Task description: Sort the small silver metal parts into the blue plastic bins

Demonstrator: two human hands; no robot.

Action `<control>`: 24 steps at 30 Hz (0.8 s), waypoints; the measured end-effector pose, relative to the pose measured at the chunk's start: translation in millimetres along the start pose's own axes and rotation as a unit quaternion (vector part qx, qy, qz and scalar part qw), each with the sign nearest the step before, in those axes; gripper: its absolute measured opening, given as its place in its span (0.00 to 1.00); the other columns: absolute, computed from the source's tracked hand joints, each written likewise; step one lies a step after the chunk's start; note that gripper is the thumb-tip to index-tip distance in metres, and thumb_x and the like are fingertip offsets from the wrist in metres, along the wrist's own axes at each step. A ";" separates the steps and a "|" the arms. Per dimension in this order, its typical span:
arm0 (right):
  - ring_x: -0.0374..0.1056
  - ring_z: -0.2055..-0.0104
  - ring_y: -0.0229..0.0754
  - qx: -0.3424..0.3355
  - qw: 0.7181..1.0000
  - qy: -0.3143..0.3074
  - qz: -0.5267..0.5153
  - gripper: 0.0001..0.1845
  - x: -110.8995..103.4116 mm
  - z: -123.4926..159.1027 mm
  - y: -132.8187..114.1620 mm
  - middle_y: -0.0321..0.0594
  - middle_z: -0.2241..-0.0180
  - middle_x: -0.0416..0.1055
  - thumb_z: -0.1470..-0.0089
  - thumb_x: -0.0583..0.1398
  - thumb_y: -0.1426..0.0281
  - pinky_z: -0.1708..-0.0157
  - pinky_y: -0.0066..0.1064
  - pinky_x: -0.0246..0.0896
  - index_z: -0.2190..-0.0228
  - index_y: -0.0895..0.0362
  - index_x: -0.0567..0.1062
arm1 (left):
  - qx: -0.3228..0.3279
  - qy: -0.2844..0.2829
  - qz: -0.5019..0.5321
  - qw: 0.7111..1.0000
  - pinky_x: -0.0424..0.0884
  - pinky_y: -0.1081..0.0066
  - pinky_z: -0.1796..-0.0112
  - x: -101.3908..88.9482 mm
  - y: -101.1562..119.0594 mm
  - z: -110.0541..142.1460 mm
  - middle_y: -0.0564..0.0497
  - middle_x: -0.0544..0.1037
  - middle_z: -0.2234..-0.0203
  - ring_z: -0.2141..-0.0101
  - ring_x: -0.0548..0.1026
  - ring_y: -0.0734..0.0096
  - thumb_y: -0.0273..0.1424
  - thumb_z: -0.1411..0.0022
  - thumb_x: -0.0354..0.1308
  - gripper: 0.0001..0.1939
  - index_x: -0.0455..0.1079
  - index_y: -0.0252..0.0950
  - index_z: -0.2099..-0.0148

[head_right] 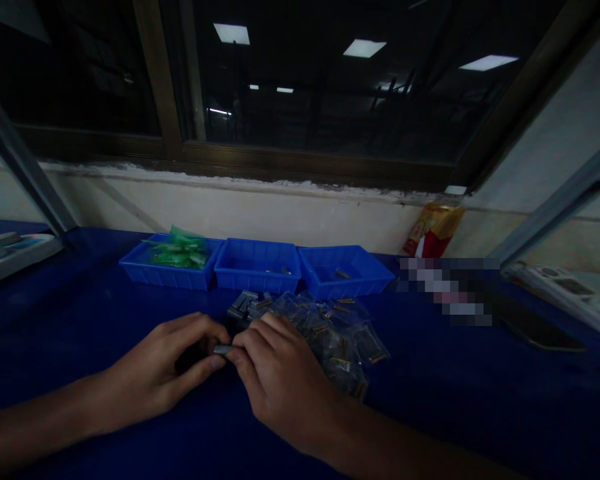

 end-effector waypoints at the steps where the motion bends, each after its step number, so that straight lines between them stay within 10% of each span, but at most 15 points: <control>1: 0.60 0.69 0.38 -0.002 1.000 -0.006 0.003 0.11 0.5 0.4 -0.2 0.38 0.75 0.67 0.42 0.49 0.73 0.66 0.33 0.57 0.72 0.57 0.69 | 0.003 -0.009 0.002 1.000 0.65 0.75 0.70 1.9 -0.5 0.9 0.53 0.71 0.72 0.71 0.69 0.75 0.32 0.38 0.50 0.06 0.65 0.37 0.61; 24: 0.63 0.63 0.40 0.033 0.997 -0.059 -0.036 0.06 -10.5 1.3 -2.6 0.39 0.69 0.68 0.50 0.59 0.69 0.62 0.33 0.60 0.66 0.56 0.71 | -0.033 -0.101 0.001 0.994 0.66 0.81 0.72 -4.2 6.7 -1.6 0.53 0.74 0.75 0.75 0.71 0.79 0.31 0.35 0.41 0.15 0.67 0.36 0.68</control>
Point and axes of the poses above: each hand's wrist, its own z-axis away from the middle knuckle, its own x-axis out of the palm, y = z × x, the point moved 2 cm from there along -z, towards the middle knuckle
